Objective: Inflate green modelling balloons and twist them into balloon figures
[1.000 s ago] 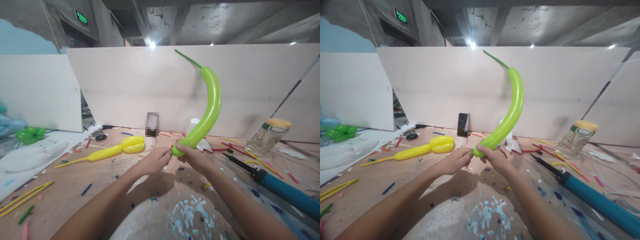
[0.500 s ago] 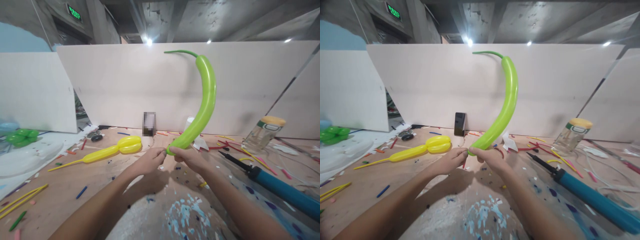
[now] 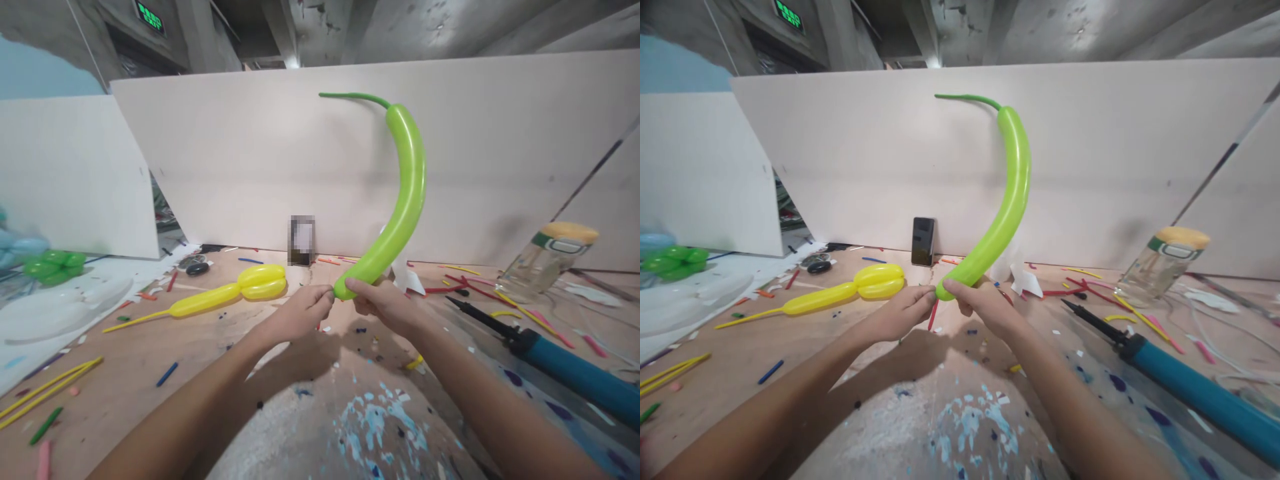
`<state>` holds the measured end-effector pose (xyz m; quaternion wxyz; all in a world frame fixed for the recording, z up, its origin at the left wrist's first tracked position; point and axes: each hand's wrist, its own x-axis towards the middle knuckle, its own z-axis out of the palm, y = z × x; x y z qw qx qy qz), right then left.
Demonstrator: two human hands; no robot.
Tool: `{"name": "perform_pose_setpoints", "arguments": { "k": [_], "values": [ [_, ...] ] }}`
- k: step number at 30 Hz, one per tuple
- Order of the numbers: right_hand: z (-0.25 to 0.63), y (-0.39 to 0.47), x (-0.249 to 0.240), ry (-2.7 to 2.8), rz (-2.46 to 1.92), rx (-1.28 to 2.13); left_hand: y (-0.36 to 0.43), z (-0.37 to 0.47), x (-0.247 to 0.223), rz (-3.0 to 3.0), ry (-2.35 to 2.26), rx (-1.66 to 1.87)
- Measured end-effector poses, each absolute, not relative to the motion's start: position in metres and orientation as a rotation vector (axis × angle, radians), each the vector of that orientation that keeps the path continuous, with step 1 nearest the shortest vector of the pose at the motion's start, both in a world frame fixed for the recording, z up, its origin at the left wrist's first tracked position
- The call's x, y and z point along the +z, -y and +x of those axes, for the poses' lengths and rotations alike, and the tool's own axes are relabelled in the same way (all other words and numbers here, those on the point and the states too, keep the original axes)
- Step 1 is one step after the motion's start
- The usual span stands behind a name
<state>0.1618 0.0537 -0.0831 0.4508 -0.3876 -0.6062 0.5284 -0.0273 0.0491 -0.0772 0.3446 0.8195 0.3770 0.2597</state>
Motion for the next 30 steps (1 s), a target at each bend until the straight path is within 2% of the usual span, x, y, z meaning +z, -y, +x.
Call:
{"name": "perform_pose_setpoints", "arguments": {
  "k": [13,30],
  "values": [
    [0.167,-0.053,-0.083,1.539,-1.005,1.224,-0.049,-0.023,-0.081,2.128,-0.951,0.657],
    [0.166,-0.052,-0.094,1.338,-0.853,1.376,-0.054,-0.022,-0.092,2.198,-0.951,0.663]
  ]
}}
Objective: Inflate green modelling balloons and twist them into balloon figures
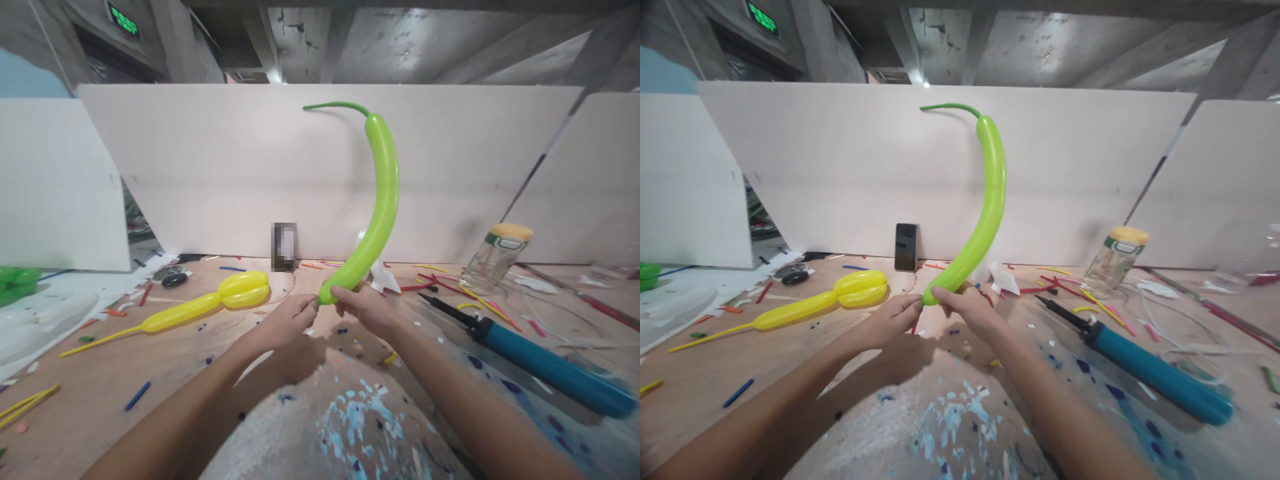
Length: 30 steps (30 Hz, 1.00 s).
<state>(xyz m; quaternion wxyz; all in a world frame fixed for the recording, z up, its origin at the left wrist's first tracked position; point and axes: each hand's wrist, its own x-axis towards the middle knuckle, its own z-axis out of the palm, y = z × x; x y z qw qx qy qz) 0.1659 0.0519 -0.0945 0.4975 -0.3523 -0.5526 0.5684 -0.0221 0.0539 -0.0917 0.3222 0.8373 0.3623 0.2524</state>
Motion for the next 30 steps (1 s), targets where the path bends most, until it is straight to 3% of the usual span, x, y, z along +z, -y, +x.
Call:
{"name": "perform_pose_setpoints", "arguments": {
  "k": [8,12,17,25,30],
  "values": [
    [0.190,-0.052,-0.058,0.812,-0.536,1.275,-0.077,-0.045,-0.094,1.866,-0.951,0.849],
    [0.214,-0.056,-0.026,0.719,-0.403,1.129,-0.092,-0.055,-0.073,1.411,-0.765,1.089],
    [0.220,-0.079,-0.001,0.612,-0.268,1.215,-0.106,-0.036,-0.041,1.019,-0.430,1.231],
    [0.226,-0.089,-0.015,0.725,-0.245,1.198,-0.120,-0.016,-0.054,1.331,-0.681,1.187],
    [0.221,-0.074,-0.018,0.885,-0.335,1.256,-0.113,-0.034,-0.052,1.634,-1.131,1.526]
  ]
}}
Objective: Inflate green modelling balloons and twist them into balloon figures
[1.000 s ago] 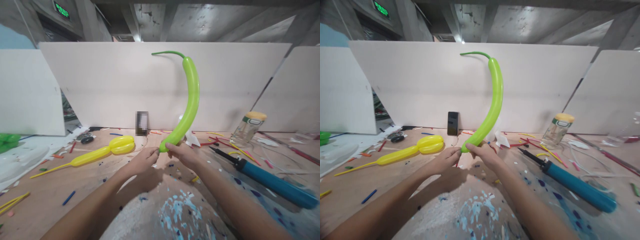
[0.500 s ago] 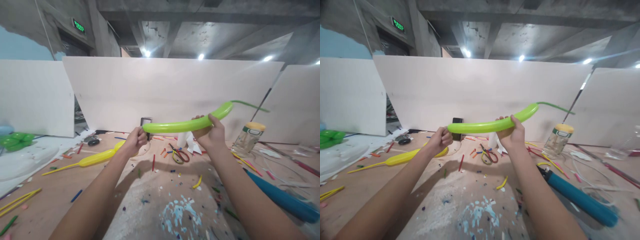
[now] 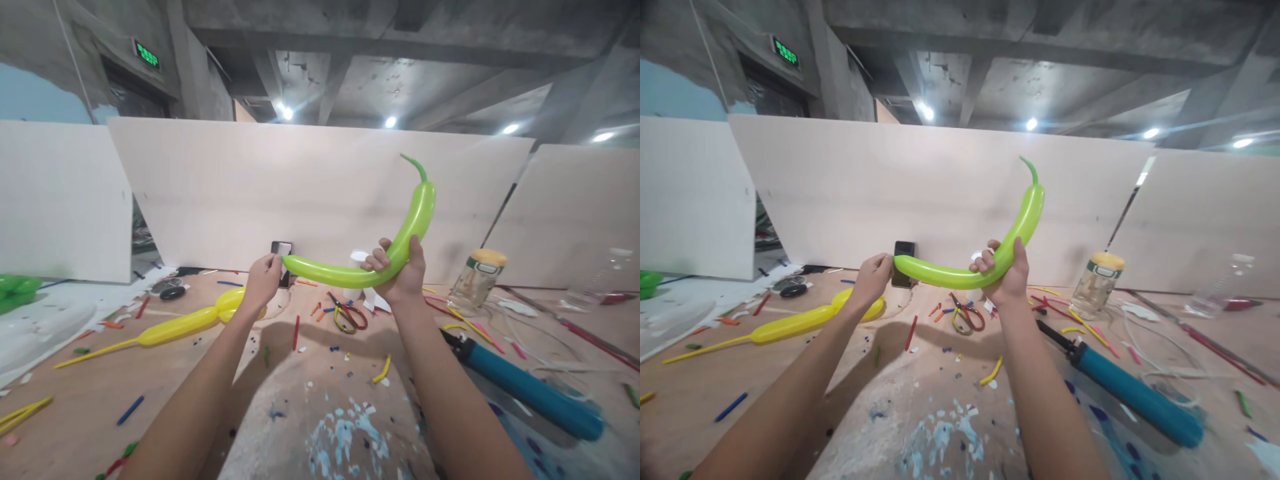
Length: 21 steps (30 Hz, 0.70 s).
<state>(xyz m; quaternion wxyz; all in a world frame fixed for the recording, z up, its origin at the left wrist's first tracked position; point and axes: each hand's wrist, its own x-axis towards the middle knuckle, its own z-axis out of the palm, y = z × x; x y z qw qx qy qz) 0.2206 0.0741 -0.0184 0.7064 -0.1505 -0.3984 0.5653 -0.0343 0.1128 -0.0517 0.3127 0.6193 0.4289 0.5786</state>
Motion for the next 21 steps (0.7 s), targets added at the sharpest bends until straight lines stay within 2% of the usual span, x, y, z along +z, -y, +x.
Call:
{"name": "perform_pose_setpoints", "arguments": {
  "k": [3,5,10,16,21],
  "values": [
    [0.221,-0.071,-0.017,0.848,-0.327,1.212,-0.111,-0.050,-0.052,1.822,-1.508,1.660],
    [0.226,-0.074,-0.017,0.749,-0.281,1.157,-0.114,-0.061,-0.055,1.735,-1.553,1.672],
    [0.235,-0.084,-0.027,0.652,-0.334,1.071,-0.129,-0.075,-0.059,1.028,-1.111,1.732],
    [0.205,-0.080,-0.049,0.818,-0.539,1.317,-0.124,-0.061,-0.052,0.315,-0.540,1.593],
    [0.200,-0.074,-0.053,1.064,-0.636,1.421,-0.115,-0.045,-0.049,0.528,-0.623,1.566]
  ]
}}
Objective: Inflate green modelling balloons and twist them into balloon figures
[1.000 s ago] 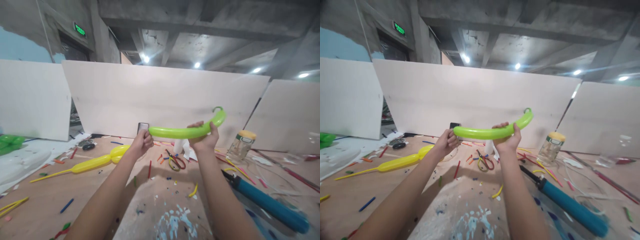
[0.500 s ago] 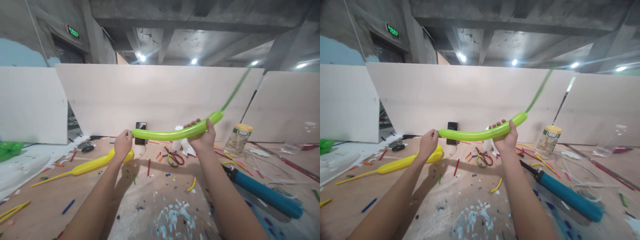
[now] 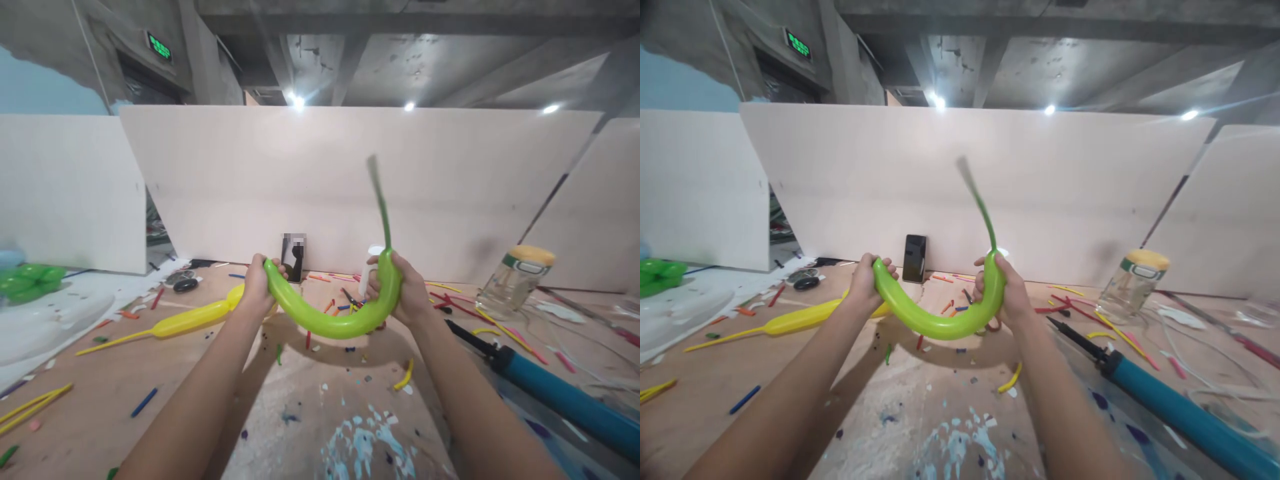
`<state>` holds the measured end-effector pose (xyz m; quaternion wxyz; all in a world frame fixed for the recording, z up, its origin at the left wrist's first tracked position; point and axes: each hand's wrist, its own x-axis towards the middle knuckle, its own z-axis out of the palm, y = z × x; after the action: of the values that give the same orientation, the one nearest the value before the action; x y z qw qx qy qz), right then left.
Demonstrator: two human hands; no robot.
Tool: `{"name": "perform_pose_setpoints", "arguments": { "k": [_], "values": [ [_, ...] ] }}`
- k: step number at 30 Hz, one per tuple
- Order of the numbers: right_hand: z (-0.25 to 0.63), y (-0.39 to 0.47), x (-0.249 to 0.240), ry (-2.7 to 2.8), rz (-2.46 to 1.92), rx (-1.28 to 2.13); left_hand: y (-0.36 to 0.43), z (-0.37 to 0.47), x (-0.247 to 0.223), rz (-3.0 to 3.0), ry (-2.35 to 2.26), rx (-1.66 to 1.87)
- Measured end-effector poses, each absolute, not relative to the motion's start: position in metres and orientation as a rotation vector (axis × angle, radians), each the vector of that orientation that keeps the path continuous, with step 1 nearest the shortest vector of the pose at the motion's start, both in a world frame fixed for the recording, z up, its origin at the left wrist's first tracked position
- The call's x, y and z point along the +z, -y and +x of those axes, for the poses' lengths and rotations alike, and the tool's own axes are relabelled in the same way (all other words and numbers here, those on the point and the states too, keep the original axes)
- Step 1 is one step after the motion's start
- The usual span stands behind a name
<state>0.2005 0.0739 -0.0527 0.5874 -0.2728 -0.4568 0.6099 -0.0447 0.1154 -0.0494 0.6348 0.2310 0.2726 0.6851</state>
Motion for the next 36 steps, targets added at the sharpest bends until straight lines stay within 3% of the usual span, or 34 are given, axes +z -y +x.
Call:
{"name": "perform_pose_setpoints", "arguments": {
  "k": [7,17,30,36],
  "values": [
    [0.201,-0.076,-0.049,1.068,-0.753,1.286,-0.099,-0.027,-0.043,0.855,-0.688,1.572],
    [0.183,-0.063,-0.037,1.201,-0.729,1.004,-0.091,-0.025,-0.038,0.831,-0.644,1.596],
    [0.198,-0.075,-0.041,0.704,-0.467,1.189,-0.109,-0.063,-0.033,0.389,-0.397,1.806],
    [0.209,-0.082,-0.047,0.787,-0.345,1.239,-0.121,-0.072,-0.038,0.225,-0.339,1.817]
  ]
}}
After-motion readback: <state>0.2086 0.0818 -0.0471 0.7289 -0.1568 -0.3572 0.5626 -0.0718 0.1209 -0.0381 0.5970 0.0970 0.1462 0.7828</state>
